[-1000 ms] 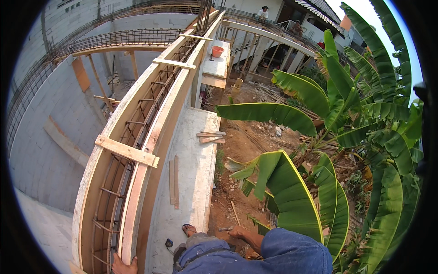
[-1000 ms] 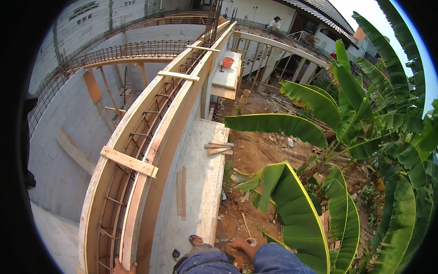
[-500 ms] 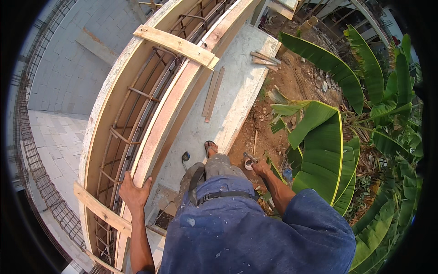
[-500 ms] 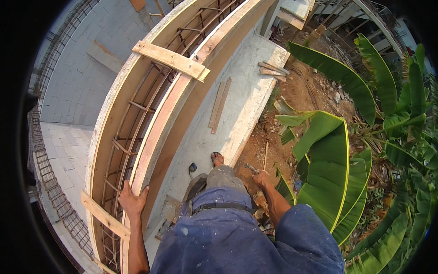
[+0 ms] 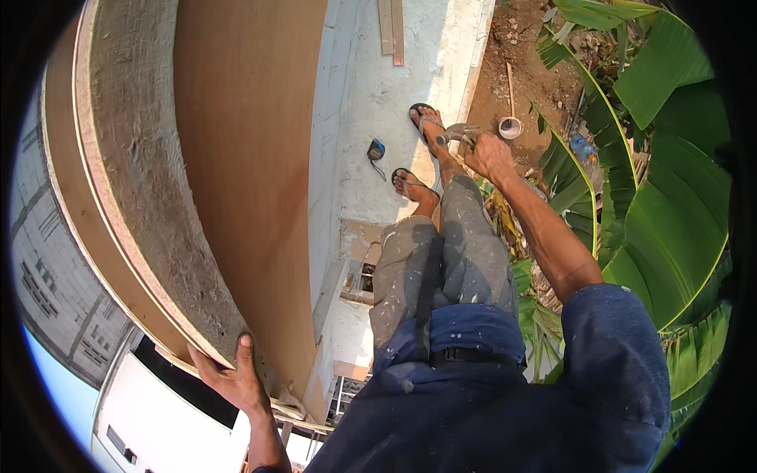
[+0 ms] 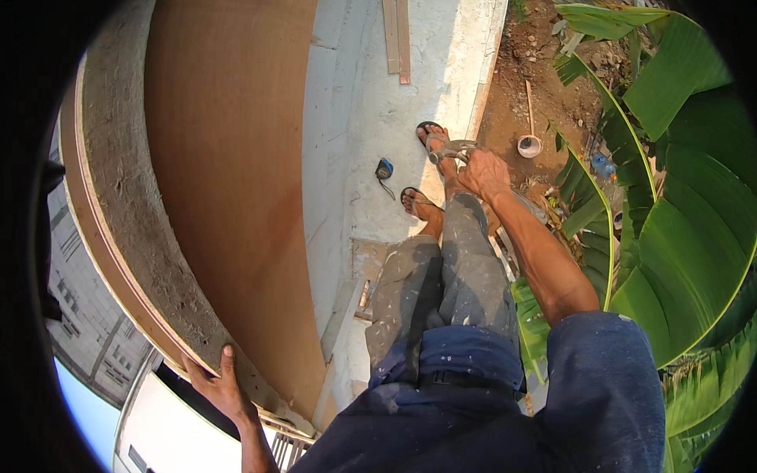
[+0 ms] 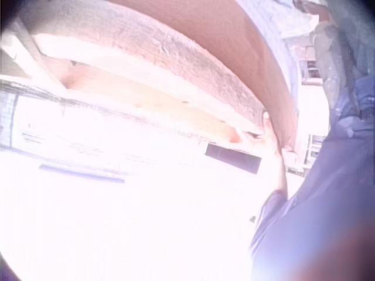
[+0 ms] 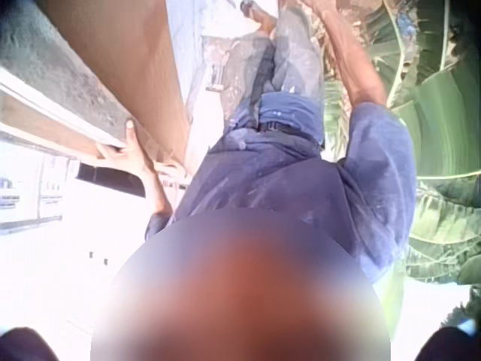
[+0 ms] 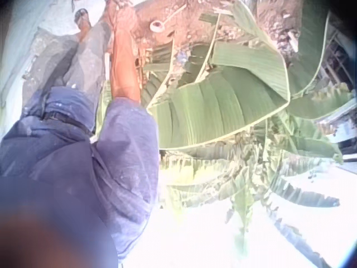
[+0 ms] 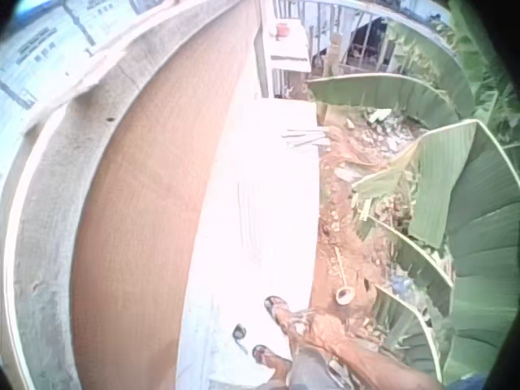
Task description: The person assembles wooden formwork on a concrete structure by placing wooden planks, measuring with a tape measure, and hammering nails to secure the pieces. The person repeatedly measures and adjusts the planks to ensure proper alignment.
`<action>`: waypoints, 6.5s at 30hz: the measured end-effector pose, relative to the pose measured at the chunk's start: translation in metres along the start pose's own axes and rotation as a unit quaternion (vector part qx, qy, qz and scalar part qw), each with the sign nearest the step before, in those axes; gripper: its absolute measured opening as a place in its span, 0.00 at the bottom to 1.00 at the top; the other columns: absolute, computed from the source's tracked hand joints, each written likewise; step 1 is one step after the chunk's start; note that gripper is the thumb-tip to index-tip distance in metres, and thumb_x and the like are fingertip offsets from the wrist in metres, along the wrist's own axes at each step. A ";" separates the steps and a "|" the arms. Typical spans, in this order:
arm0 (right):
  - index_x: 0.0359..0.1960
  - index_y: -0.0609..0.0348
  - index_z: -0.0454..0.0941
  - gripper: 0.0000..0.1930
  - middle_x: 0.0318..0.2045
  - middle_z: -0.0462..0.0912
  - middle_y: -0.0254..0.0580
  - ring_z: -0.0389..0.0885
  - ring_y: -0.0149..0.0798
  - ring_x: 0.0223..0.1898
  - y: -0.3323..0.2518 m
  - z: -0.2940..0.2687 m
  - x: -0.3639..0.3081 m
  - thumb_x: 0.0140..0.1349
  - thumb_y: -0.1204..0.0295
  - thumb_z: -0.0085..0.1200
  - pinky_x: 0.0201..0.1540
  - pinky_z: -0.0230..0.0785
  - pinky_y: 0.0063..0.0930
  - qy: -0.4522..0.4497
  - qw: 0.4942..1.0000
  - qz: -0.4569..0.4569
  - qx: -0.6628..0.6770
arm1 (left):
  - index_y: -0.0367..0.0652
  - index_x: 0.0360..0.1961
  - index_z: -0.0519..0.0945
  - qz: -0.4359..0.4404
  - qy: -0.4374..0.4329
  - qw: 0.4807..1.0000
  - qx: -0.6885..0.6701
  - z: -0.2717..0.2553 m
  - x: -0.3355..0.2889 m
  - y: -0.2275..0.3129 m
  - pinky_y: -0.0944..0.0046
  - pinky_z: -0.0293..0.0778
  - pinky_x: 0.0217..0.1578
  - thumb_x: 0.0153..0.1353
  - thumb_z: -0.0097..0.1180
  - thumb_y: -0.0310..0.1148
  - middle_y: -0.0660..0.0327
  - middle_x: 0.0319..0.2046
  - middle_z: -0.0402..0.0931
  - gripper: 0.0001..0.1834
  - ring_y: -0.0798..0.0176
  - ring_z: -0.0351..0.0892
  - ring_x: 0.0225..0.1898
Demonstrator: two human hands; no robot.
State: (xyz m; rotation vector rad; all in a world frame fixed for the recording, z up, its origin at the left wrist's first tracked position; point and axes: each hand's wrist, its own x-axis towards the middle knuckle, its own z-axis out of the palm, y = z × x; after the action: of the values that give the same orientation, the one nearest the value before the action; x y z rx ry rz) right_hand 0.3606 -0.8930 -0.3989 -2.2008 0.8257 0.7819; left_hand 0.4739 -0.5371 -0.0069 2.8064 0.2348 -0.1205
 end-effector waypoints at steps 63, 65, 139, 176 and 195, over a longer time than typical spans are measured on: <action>0.57 0.60 0.67 0.19 0.50 0.75 0.62 0.80 0.57 0.45 -0.005 -0.329 0.018 0.72 0.61 0.43 0.48 0.76 0.56 -0.482 0.412 -0.048 0.772 | 0.37 0.59 0.71 0.293 -0.141 0.940 -0.104 0.177 0.096 0.404 0.51 0.74 0.52 0.54 0.68 0.47 0.44 0.54 0.72 0.36 0.46 0.76 0.51; 0.57 0.60 0.67 0.18 0.48 0.75 0.61 0.80 0.57 0.45 -0.008 -0.371 0.047 0.72 0.62 0.43 0.48 0.75 0.56 -0.455 0.445 -0.007 0.772 | 0.37 0.58 0.71 0.298 -0.141 0.939 -0.103 0.187 0.124 0.444 0.50 0.73 0.51 0.54 0.68 0.46 0.45 0.54 0.72 0.36 0.46 0.76 0.51; 0.44 0.57 0.72 0.13 0.35 0.79 0.44 0.83 0.43 0.31 0.066 -0.414 0.539 0.65 0.62 0.48 0.30 0.83 0.41 -0.084 0.412 0.397 0.816 | 0.26 0.65 0.61 -0.113 -0.420 0.843 0.317 0.877 0.491 0.367 0.52 0.73 0.56 0.43 0.73 0.52 0.33 0.57 0.71 0.56 0.41 0.74 0.58; 0.48 0.62 0.74 0.13 0.36 0.81 0.44 0.82 0.37 0.31 0.056 -0.434 0.565 0.67 0.68 0.49 0.34 0.79 0.32 -0.089 0.407 0.406 0.814 | 0.38 0.66 0.60 0.446 -0.145 0.883 -0.009 1.034 0.521 0.679 0.45 0.56 0.65 0.56 0.65 0.38 0.45 0.61 0.58 0.40 0.42 0.59 0.63; 0.34 0.61 0.77 0.15 0.26 0.81 0.47 0.80 0.44 0.22 0.226 -0.399 0.799 0.66 0.61 0.45 0.26 0.79 0.40 0.099 0.451 0.290 0.838 | 0.35 0.53 0.75 0.416 -0.449 0.782 0.120 1.105 0.496 0.781 0.44 0.65 0.56 0.62 0.48 0.64 0.42 0.41 0.78 0.39 0.44 0.78 0.50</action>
State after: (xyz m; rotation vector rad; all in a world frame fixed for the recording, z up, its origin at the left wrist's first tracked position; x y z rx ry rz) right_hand 0.8130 -1.5869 -0.8015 -0.0956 1.4696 -0.2608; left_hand 1.0357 -1.5509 -0.8641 2.4276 -1.2737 -1.2606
